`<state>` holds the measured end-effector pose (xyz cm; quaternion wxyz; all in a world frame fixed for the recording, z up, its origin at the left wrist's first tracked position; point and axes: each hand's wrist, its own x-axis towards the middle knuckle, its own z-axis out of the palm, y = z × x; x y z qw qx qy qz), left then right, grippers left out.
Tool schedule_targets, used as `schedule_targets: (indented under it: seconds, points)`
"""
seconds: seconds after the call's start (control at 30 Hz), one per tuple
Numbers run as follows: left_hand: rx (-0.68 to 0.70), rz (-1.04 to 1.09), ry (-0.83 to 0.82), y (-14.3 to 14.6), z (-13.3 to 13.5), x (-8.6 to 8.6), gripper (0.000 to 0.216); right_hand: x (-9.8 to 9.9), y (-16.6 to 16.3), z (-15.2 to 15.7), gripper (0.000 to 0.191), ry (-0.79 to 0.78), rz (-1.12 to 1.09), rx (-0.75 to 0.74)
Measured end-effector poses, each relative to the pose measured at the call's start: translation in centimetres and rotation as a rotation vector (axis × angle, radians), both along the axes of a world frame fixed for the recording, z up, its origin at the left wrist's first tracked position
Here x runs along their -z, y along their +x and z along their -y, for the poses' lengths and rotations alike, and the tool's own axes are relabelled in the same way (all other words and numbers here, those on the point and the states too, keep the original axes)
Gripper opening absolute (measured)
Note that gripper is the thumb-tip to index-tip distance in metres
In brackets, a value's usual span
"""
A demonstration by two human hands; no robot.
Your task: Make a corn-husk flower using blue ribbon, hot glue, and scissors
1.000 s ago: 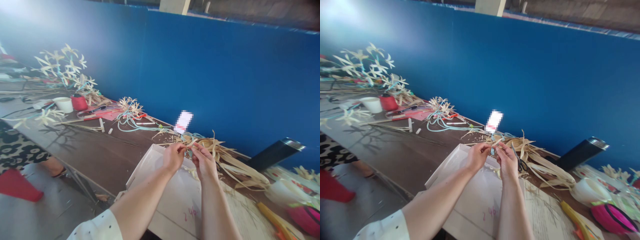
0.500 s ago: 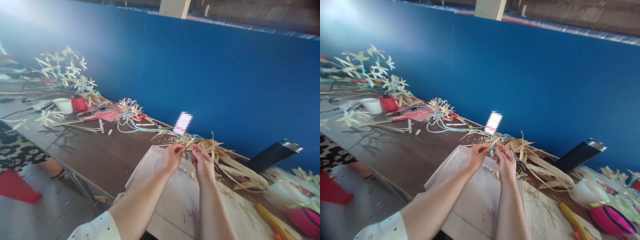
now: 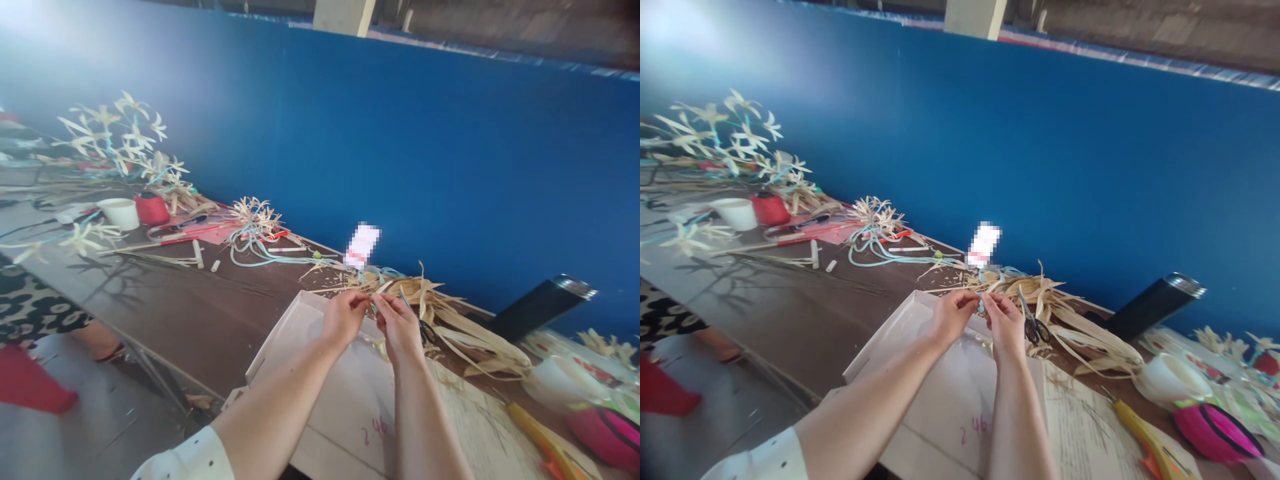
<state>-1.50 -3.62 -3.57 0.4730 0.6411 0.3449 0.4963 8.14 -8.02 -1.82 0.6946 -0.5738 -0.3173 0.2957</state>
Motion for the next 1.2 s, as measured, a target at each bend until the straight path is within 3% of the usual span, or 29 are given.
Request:
schedule_targets:
  seconds: [0.33,0.53,0.77,1.2]
  points:
    - [0.082,-0.003,-0.056,-0.1,0.3,0.0,0.020,0.1,0.5,0.0,0.036,0.004,0.003,0.023]
    - [0.135,0.045,-0.178,-0.2,0.2,-0.5,0.030,-0.1,0.7,0.2,0.032,-0.008,-0.041,0.021]
    - [0.316,0.118,-0.413,-0.4,-0.3,-0.9,0.030,-0.3,0.7,0.4,0.032,-0.036,0.020,-0.011]
    - [0.343,0.211,-0.518,-0.3,-0.4,-0.3,0.031,-0.3,0.7,0.4,0.033,-0.074,0.012,-0.037]
